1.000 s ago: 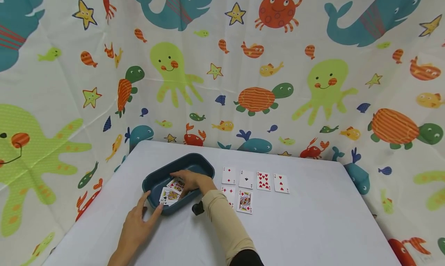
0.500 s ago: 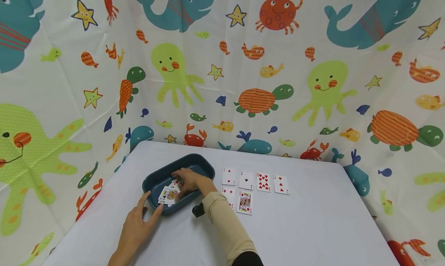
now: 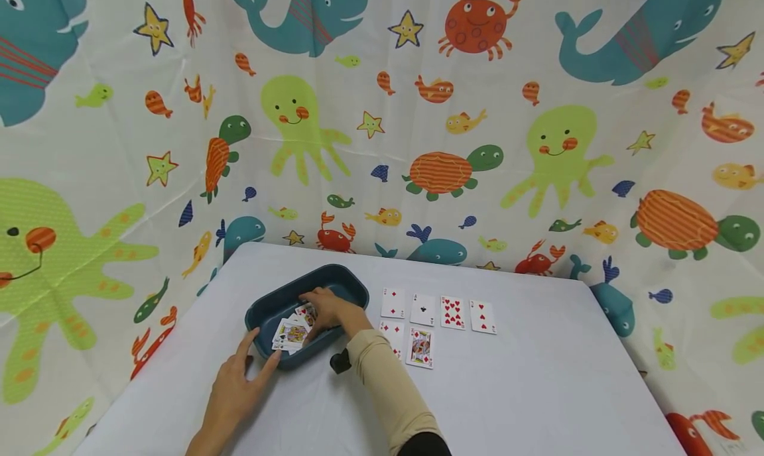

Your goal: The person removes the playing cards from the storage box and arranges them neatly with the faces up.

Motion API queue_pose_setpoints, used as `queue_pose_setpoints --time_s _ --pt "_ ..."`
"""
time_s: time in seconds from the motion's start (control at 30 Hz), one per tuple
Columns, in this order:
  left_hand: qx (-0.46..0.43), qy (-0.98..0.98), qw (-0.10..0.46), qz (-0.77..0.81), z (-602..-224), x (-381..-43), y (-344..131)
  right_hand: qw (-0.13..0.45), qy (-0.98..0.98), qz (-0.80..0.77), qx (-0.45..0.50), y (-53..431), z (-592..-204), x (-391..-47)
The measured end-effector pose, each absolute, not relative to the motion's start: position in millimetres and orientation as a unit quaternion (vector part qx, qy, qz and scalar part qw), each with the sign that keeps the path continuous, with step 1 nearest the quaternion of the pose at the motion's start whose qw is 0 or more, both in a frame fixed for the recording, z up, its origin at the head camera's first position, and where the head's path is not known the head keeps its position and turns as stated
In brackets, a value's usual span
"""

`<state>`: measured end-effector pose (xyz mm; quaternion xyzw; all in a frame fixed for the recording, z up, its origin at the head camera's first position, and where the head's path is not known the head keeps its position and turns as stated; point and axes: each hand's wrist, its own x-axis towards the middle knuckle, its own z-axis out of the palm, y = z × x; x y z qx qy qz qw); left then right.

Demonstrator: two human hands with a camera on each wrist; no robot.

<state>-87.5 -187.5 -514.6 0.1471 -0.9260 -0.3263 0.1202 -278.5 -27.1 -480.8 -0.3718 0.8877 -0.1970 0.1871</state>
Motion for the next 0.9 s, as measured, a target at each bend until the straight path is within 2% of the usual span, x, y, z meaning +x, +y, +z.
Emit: queue_pose_setpoints --time_s 0.23,0.57,0.9 --pt "0.147 -0.926 0.121 -0.325 -515.7 -86.8 -187.4 0.181 0.892 -0.205 -0.361 -25.0 -480.8 -278.4" --pt "0.147 -0.931 0.117 -0.313 -513.3 -85.7 -186.2 0.123 0.894 -0.231 -0.363 -11.9 -469.6 -278.3" --pt "0.142 -0.929 0.123 -0.319 -510.6 -78.0 -186.9 0.098 0.882 -0.28 -0.367 4.9 -455.8 -260.2"
